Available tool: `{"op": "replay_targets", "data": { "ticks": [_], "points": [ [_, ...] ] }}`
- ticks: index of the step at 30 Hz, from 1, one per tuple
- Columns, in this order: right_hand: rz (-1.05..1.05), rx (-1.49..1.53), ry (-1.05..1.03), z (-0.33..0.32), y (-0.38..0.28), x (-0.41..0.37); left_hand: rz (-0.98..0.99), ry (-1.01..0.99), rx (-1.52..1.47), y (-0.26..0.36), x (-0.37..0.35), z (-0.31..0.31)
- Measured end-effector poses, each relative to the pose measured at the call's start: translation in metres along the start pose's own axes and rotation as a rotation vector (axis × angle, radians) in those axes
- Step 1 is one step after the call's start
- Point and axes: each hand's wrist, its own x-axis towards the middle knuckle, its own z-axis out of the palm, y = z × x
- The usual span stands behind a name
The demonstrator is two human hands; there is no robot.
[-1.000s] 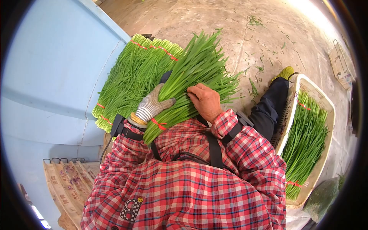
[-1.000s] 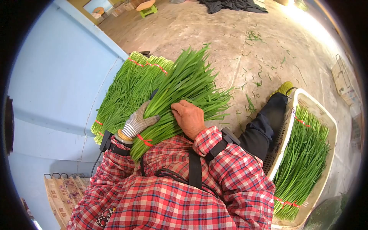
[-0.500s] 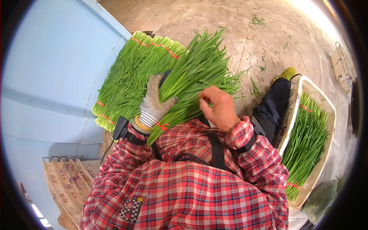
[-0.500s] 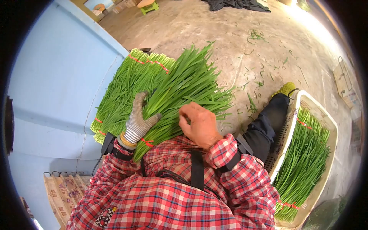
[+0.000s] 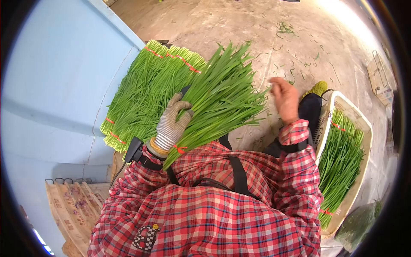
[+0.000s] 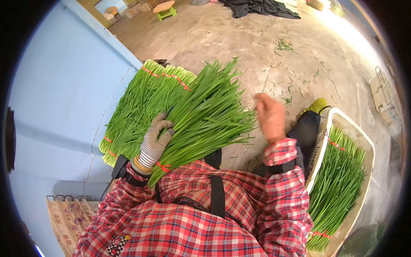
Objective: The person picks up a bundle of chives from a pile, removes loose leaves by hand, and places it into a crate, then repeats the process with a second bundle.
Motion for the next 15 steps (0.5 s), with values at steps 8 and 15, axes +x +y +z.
{"op": "replay_targets", "data": {
  "ticks": [8, 15],
  "points": [
    [0.165, 0.367, -0.486, 0.072, -0.082, -0.003, 0.03, -0.069, 0.114, 0.009, 0.006, 0.002],
    [-0.406, -0.074, -0.309, 0.087, -0.089, -0.009, 0.052, -0.045, 0.079, 0.006, 0.003, 0.001]
  ]
}}
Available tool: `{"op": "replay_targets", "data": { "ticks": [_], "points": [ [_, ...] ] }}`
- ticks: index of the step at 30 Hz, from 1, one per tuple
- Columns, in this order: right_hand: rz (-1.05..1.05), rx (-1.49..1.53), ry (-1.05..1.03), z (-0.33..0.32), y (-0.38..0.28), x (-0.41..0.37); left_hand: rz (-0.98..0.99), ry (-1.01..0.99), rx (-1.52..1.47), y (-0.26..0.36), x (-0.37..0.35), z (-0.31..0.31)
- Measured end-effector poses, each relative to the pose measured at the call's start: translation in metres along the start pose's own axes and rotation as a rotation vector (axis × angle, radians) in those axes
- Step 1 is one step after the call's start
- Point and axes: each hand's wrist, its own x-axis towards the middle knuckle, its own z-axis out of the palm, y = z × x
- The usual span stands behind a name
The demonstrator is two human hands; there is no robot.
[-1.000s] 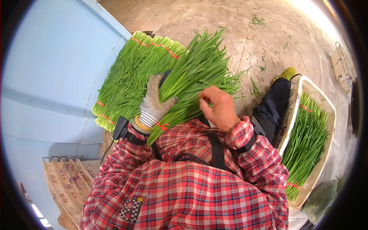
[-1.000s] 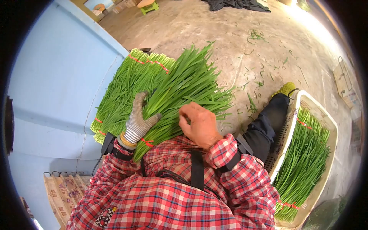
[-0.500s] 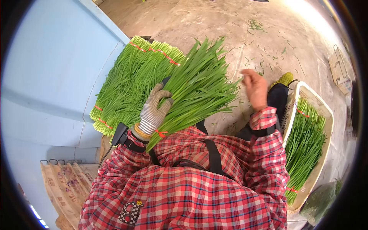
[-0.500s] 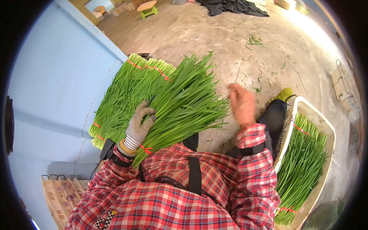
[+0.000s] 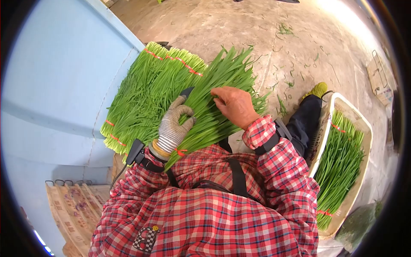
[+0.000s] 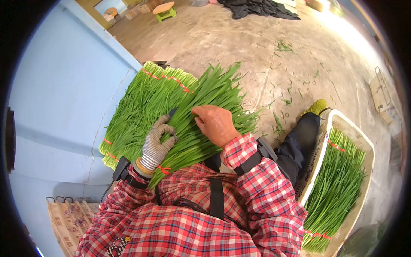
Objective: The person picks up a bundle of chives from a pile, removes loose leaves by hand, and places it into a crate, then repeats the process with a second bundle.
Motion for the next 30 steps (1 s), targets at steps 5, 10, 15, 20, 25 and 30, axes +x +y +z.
{"op": "replay_targets", "data": {
  "ticks": [5, 10, 15, 20, 25, 30],
  "points": [
    [-0.086, -0.138, -0.009, 0.001, -0.006, -0.002, 0.012, 0.015, -0.018, -0.002, -0.002, 0.0],
    [-0.021, 0.061, 0.033, -0.018, -0.032, -0.022, 0.025, 0.039, 0.052, 0.001, -0.003, -0.003],
    [0.258, 0.432, -0.033, -0.037, -0.034, -0.039, 0.003, 0.039, 0.028, -0.011, -0.003, -0.004],
    [0.435, 0.347, -0.088, -0.063, -0.029, -0.023, -0.002, 0.014, 0.028, -0.011, -0.001, -0.006],
    [0.051, -0.048, 0.008, -0.018, -0.022, -0.004, 0.026, 0.011, 0.047, -0.005, 0.001, -0.003],
    [0.028, -0.114, -0.042, 0.009, -0.011, -0.001, 0.079, 0.037, 0.102, -0.002, 0.002, 0.001]
  ]
}}
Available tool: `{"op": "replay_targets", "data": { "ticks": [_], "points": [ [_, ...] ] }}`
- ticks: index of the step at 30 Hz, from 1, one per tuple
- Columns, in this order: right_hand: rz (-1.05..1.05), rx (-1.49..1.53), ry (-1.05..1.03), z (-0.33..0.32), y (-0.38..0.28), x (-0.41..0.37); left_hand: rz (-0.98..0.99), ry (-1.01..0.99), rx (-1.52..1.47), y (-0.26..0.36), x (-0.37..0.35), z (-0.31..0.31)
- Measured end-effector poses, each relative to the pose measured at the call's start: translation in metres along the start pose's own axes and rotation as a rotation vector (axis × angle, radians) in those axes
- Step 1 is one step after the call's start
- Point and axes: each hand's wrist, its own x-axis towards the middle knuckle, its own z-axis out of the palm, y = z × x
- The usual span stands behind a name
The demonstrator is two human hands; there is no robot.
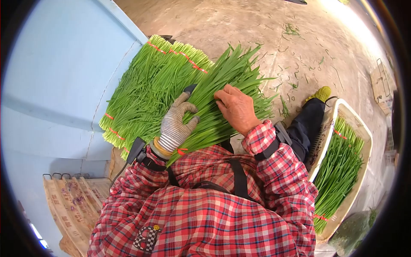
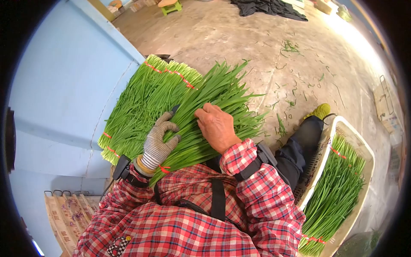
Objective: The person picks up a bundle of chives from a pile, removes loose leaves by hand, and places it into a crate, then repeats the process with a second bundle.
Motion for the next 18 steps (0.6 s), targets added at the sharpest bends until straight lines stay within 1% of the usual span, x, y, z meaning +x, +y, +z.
{"op": "replay_targets", "data": {
  "ticks": [3, 5, 6, 8, 9, 11, 12, 14, 15, 16, 18],
  "points": [
    [-0.043, -0.057, -0.035, 0.003, 0.002, -0.001, -0.031, -0.013, -0.023, -0.004, -0.002, 0.0],
    [-0.024, 0.068, 0.012, -0.003, 0.0, -0.004, -0.027, -0.009, 0.018, 0.003, -0.001, -0.001],
    [-0.025, 0.069, 0.01, -0.008, -0.002, -0.005, -0.022, -0.009, 0.06, 0.005, -0.001, -0.002],
    [0.079, 0.304, 0.032, -0.025, -0.008, -0.006, -0.019, -0.006, 0.052, 0.003, -0.001, -0.003],
    [0.079, 0.304, 0.029, -0.031, -0.009, -0.007, -0.013, -0.003, 0.044, 0.003, -0.001, -0.003],
    [0.192, 0.463, -0.013, -0.045, -0.009, -0.009, -0.011, 0.001, 0.023, -0.003, -0.002, -0.002],
    [0.192, 0.462, -0.014, -0.054, -0.009, -0.008, -0.008, 0.004, 0.004, -0.006, -0.002, -0.002],
    [0.429, 0.647, -0.056, -0.073, -0.009, -0.007, -0.028, -0.019, -0.035, -0.012, -0.002, -0.004],
    [0.43, 0.711, -0.04, -0.075, -0.002, -0.009, -0.048, -0.042, -0.07, -0.014, -0.002, -0.005],
    [0.432, 0.711, -0.037, -0.08, -0.002, -0.008, -0.046, -0.045, -0.07, -0.016, -0.001, -0.006],
    [0.426, 0.962, -0.025, -0.097, -0.007, -0.006, -0.055, -0.079, -0.125, -0.019, 0.001, -0.007]
  ]
}}
